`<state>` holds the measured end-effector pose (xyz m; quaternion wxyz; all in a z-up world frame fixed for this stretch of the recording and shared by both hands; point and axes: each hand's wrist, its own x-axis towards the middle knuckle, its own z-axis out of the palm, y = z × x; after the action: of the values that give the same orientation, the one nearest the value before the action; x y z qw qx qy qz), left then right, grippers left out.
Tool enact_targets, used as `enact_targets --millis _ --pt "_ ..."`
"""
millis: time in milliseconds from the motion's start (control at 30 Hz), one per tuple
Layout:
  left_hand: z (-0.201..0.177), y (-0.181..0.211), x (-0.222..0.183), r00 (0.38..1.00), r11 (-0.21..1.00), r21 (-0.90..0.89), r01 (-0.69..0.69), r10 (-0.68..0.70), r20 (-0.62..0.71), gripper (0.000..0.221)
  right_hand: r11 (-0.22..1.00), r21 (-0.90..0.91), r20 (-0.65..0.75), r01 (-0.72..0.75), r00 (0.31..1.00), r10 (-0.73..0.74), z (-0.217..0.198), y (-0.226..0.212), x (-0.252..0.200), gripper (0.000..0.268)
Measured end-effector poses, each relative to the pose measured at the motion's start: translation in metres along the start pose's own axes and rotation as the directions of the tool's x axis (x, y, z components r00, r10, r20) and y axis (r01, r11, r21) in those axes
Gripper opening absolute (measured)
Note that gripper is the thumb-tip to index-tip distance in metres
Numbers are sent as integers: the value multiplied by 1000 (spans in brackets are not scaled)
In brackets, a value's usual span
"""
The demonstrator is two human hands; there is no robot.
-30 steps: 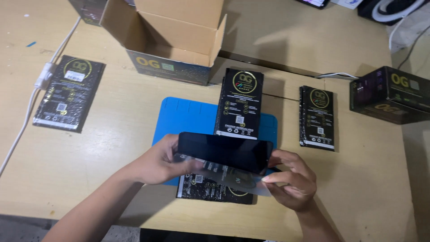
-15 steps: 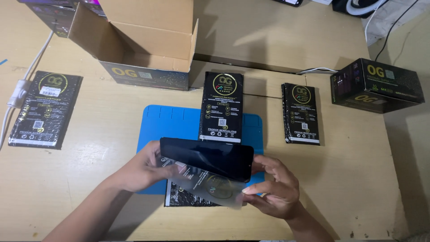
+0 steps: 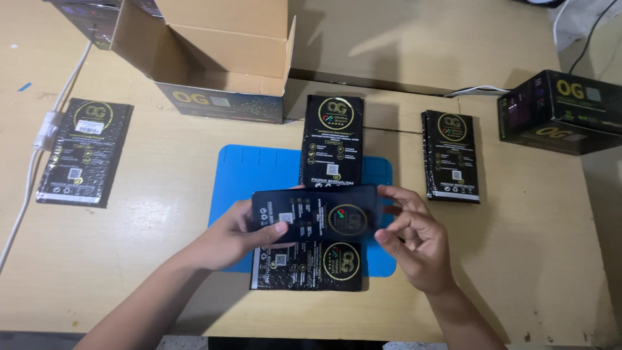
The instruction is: Inspecting, marking, and packaging a phone display assembly.
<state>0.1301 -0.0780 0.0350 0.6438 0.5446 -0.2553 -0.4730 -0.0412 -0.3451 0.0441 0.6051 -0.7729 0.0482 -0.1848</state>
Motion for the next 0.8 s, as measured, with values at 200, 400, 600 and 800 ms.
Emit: enact_targets --millis 200,400,600,800 --pt "14 18 2 996 1000 27 -17 14 88 27 991 122 -59 -47 997 55 3 6 -1 23" --pt "13 6 4 981 996 -28 80 -74 181 32 978 202 -86 -50 994 68 10 10 -1 27" --pt "9 2 5 962 979 -140 145 -106 253 32 901 381 -171 -209 941 291 8 31 -9 30" --pt "7 -12 3 950 950 54 306 -309 50 35 930 328 -247 -167 935 255 11 32 -10 27"
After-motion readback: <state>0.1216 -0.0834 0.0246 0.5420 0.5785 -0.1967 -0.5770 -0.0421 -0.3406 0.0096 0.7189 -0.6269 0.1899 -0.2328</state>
